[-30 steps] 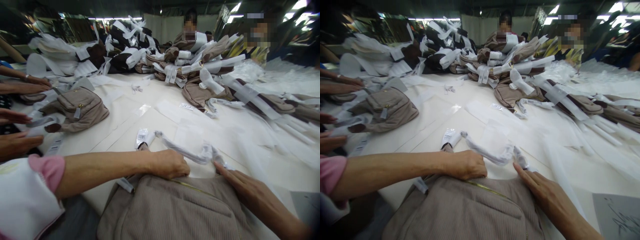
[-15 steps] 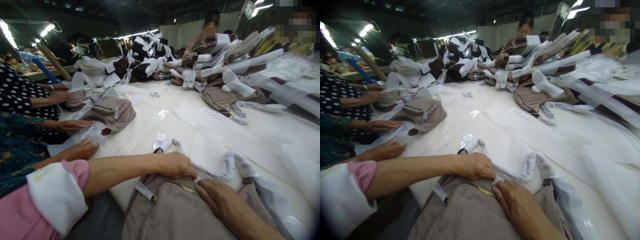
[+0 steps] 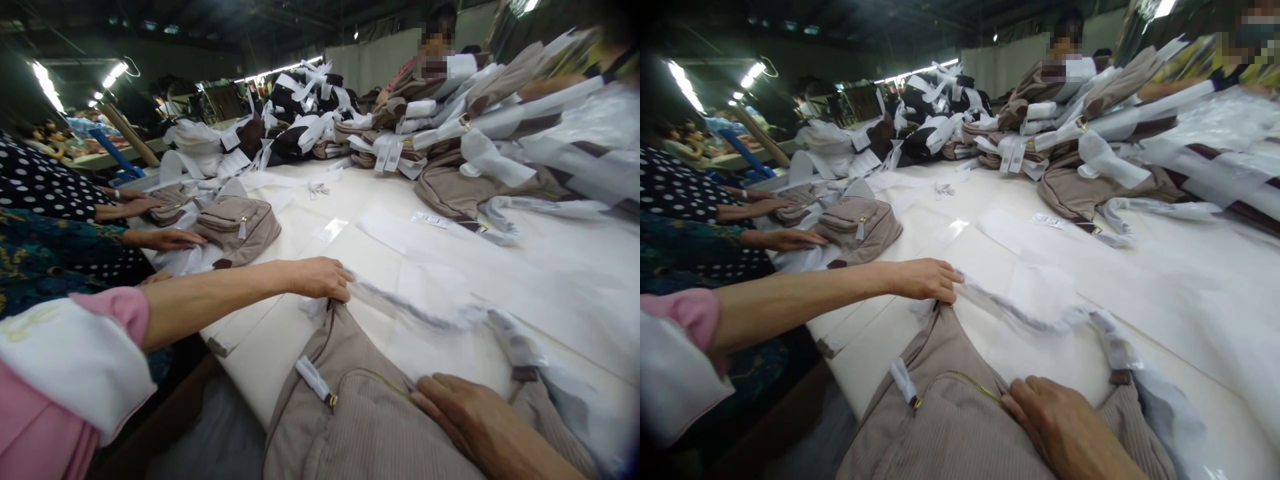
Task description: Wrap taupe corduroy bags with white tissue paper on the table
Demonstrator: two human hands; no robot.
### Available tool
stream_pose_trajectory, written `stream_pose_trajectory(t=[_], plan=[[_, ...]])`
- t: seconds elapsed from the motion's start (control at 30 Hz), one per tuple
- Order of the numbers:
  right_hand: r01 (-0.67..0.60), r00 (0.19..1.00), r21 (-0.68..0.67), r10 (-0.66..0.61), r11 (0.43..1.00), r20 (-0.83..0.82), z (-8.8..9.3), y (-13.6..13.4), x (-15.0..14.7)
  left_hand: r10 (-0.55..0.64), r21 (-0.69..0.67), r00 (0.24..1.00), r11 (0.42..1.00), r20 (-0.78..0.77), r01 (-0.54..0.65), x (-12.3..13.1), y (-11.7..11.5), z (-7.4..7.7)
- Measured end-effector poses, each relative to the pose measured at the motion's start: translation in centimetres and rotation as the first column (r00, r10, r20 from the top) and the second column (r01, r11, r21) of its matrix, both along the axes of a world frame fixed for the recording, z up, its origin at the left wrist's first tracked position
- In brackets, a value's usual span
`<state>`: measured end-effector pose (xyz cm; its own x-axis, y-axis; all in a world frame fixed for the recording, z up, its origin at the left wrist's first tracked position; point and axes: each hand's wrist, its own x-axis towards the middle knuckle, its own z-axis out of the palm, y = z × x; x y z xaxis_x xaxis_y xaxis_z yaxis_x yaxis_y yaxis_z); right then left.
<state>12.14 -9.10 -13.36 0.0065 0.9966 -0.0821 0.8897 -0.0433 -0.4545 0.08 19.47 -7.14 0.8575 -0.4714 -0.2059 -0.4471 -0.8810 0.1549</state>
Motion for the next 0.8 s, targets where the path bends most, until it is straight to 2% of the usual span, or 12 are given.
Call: stream_pose_trajectory(t=[0.13, 0.23, 0.33, 0.37, 0.43, 0.47, 0.53, 0.57, 0.63, 0.73, 0.8], plan=[[0.017, 0.996, -0.014, -0.016, 1.000, 0.083, 0.1, 0.2, -0.1, 0.056, 0.073, 0.998, 0.996, -0.016, -0.055, -0.4, 0.9, 0.2], [0.036, 0.992, -0.052, -0.030, 0.998, 0.122, 1.1, 0.6, -0.2, 0.157, 0.070, 0.988, 0.985, -0.004, -0.156, -0.1, -0.5, 0.8], [0.029, 0.992, -0.054, -0.022, 0.998, 0.126, 2.0, 0.7, -0.2, 0.296, -0.076, 0.944, 0.955, 0.149, -0.287, -1.2, -5.7, 1.9], [0.030, 0.991, -0.054, -0.023, 0.998, 0.130, 2.2, 0.7, -0.1, 0.303, -0.145, 0.938, 0.949, 0.167, -0.281, -2.2, -8.1, 2.0], [0.045, 0.988, -0.058, -0.036, 0.997, 0.149, 2.4, 0.6, 0.0, 0.278, -0.230, 0.934, 0.947, 0.225, -0.226, -4.8, -12.8, 1.6], [0.058, 0.986, -0.059, -0.047, 0.997, 0.163, 2.3, 0.6, 0.1, 0.236, -0.225, 0.938, 0.958, 0.255, -0.180, -6.2, -14.9, 1.0], [0.082, 0.979, -0.047, -0.071, 0.996, 0.190, 2.1, 0.9, 0.3, 0.116, -0.163, 0.954, 0.984, 0.275, -0.072, -8.3, -17.9, -0.3], [0.093, 0.976, -0.036, -0.084, 0.995, 0.203, 2.0, 1.1, 0.4, 0.113, -0.133, 0.961, 0.988, 0.252, -0.081, -8.8, -18.7, -0.8], [0.116, 0.968, -0.004, -0.112, 0.993, 0.222, 1.8, 1.9, 1.0, 0.119, -0.108, 0.973, 0.989, 0.196, -0.099, -8.7, -18.8, -1.2], [0.167, 0.954, 0.065, -0.178, 0.984, 0.240, 2.1, 3.2, 2.2, 0.144, -0.111, 0.979, 0.985, 0.144, -0.128, -6.9, -17.1, -0.5], [0.224, 0.935, 0.146, -0.255, 0.964, 0.246, 2.9, 3.0, 3.3, 0.164, -0.097, 0.974, 0.984, 0.158, -0.150, -5.9, -16.0, -0.2]])
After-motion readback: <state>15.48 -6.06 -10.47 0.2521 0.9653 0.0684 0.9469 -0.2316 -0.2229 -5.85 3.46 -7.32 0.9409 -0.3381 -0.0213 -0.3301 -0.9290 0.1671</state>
